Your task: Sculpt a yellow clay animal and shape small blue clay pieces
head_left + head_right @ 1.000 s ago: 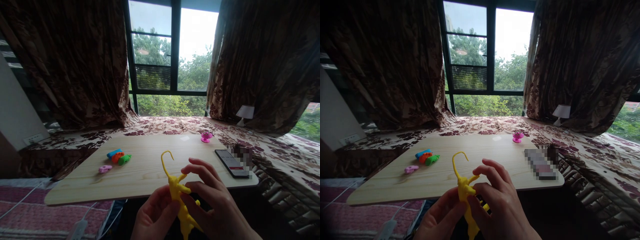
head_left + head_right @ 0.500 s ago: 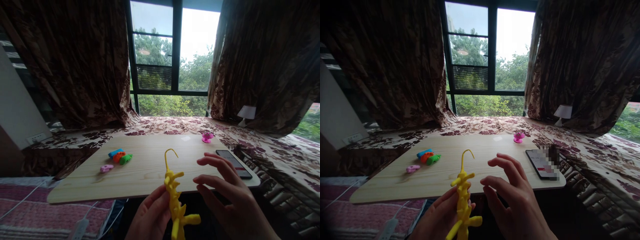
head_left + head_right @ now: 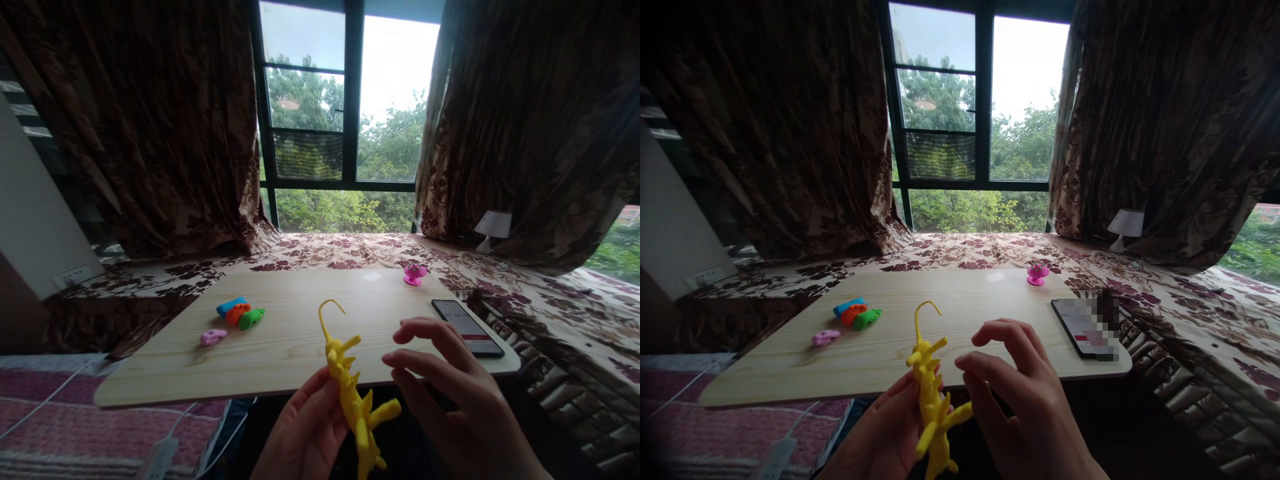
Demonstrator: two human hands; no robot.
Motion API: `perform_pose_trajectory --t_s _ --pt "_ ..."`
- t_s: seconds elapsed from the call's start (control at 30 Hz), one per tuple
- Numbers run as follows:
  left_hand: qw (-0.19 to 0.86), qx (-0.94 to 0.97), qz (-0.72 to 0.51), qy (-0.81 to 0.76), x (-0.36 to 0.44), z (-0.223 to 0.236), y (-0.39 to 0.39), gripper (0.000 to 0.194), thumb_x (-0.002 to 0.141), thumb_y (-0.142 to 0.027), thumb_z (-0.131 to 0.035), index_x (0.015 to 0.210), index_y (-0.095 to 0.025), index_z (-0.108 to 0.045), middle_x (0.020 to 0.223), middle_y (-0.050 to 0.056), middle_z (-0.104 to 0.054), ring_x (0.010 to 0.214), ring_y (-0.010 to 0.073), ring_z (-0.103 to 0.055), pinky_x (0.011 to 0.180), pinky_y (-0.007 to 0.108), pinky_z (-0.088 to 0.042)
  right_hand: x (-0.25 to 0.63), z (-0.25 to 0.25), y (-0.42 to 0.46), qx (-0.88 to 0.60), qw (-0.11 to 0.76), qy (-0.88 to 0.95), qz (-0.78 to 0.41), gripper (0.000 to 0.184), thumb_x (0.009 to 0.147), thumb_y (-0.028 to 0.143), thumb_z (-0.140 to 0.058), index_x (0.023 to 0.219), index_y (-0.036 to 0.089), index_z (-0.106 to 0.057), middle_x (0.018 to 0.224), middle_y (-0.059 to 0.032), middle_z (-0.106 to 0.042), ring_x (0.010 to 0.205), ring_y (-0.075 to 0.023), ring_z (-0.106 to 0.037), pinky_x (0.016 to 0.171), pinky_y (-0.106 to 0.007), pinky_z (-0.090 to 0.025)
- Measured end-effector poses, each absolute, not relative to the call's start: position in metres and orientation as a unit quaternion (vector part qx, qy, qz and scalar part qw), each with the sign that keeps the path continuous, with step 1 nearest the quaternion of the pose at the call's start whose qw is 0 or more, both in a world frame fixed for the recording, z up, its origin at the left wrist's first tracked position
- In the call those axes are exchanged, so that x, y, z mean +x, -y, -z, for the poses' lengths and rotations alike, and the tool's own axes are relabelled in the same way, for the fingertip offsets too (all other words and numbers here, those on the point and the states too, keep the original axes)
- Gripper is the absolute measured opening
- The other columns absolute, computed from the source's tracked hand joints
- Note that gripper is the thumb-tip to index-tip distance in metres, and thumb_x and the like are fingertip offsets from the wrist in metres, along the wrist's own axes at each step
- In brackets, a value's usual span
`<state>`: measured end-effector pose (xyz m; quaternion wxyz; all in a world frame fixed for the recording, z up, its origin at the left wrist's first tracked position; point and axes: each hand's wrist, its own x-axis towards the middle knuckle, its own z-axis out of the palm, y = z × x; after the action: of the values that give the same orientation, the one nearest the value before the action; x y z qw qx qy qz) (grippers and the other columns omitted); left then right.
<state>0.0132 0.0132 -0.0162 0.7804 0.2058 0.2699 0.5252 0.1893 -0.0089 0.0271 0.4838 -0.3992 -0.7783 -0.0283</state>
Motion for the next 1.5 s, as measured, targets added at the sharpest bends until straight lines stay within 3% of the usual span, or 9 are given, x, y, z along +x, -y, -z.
perform_pose_trajectory --t_s 0.13,0.23,0.37,0.57,0.83,1.1,1.2,1.33,1.5 --pt "0.697 0.228 -0.597 -0.325 0.015 0.021 -0.02 0.032 0.06 -0.022 -0.078 0.089 -0.017 -0.067 0.093 0.007 -0.073 0.092 0.0242 -0.067 0.088 0.038 -0.048 0.19 -0.02 0.012 -0.414 0.485 0.77 0.03 0.018 0.081 0.013 -0.055 0.094 0.024 -0.062 0.109 -0.0069 -0.053 0.099 -0.0201 -0.056 0.08 -0.03 -0.05" --pt "0.66 0.243 -0.615 -0.356 0.017 0.019 -0.019 0.036 0.057 -0.021 -0.079 0.091 -0.017 -0.066 0.09 0.007 -0.074 0.087 0.0238 -0.068 0.082 0.035 -0.051 0.183 -0.014 0.011 -0.415 0.481 0.771 0.038 0.019 0.076 0.014 -0.061 0.092 0.023 -0.062 0.112 -0.0082 -0.052 0.104 -0.0233 -0.053 0.085 -0.035 -0.049" --pt "0.654 0.258 -0.611 -0.364 0.019 0.012 -0.013 0.036 0.057 -0.022 -0.08 0.09 -0.017 -0.067 0.087 0.007 -0.075 0.085 0.0241 -0.068 0.079 0.032 -0.053 0.172 -0.011 0.005 -0.425 0.48 0.766 0.047 0.023 0.071 0.01 -0.062 0.09 0.022 -0.063 0.112 -0.009 -0.053 0.108 -0.026 -0.049 0.086 -0.041 -0.047" --pt "0.651 0.257 -0.608 -0.374 0.022 0.006 -0.008 0.04 0.054 -0.017 -0.081 0.091 -0.018 -0.066 0.085 0.005 -0.074 0.089 0.0249 -0.068 0.08 0.031 -0.053 0.165 -0.015 0.004 -0.436 0.474 0.764 0.041 0.013 0.073 0.011 -0.06 0.08 0.021 -0.064 0.102 -0.0088 -0.057 0.105 -0.0269 -0.049 0.081 -0.043 -0.048" --pt "0.636 0.27 -0.627 -0.359 0.022 0.01 -0.006 0.039 0.057 -0.019 -0.08 0.092 -0.019 -0.063 0.09 0.005 -0.074 0.093 0.0223 -0.067 0.077 0.024 -0.054 0.163 -0.009 0.002 -0.433 0.456 0.776 0.04 0.015 0.074 0.008 -0.058 0.079 0.021 -0.064 0.1 -0.0071 -0.059 0.109 -0.0264 -0.046 0.083 -0.042 -0.047" --pt "0.616 0.265 -0.649 -0.36 0.025 0.016 -0.007 0.041 0.05 -0.02 -0.083 0.088 -0.018 -0.066 0.082 0.002 -0.075 0.09 0.0228 -0.068 0.078 0.025 -0.055 0.158 -0.002 0.0 -0.434 0.456 0.776 0.043 0.017 0.076 0.006 -0.056 0.079 0.021 -0.064 0.101 -0.0065 -0.059 0.114 -0.0263 -0.043 0.088 -0.042 -0.046" --pt "0.63 0.256 -0.638 -0.361 0.024 0.017 -0.009 0.04 0.053 -0.019 -0.082 0.089 -0.018 -0.067 0.086 0.004 -0.075 0.089 0.0237 -0.068 0.075 0.026 -0.056 0.164 -0.006 0.002 -0.433 0.449 0.781 0.024 0.014 0.076 0.009 -0.059 0.079 0.021 -0.065 0.101 -0.0068 -0.059 0.115 -0.027 -0.044 0.088 -0.042 -0.046" --pt "0.682 0.238 -0.602 -0.341 0.02 0.014 -0.011 0.034 0.059 -0.02 -0.079 0.09 -0.016 -0.067 0.09 0.008 -0.074 0.088 0.0254 -0.068 0.077 0.033 -0.056 0.182 -0.015 0.007 -0.427 0.466 0.774 -0.018 0.015 0.081 0.017 -0.059 0.093 0.024 -0.063 0.113 -0.0059 -0.054 0.117 -0.0234 -0.044 0.093 -0.036 -0.045" --pt "0.764 0.206 -0.536 -0.296 0.012 0.013 -0.012 0.025 0.069 -0.017 -0.071 0.094 -0.013 -0.068 0.088 0.009 -0.074 0.081 0.0182 -0.068 0.077 0.03 -0.054 0.197 -0.019 0.011 -0.416 0.511 0.748 -0.082 0.021 0.085 0.015 -0.054 0.099 0.029 -0.061 0.118 -0.0016 -0.052 0.112 -0.017 -0.05 0.092 -0.026 -0.044"
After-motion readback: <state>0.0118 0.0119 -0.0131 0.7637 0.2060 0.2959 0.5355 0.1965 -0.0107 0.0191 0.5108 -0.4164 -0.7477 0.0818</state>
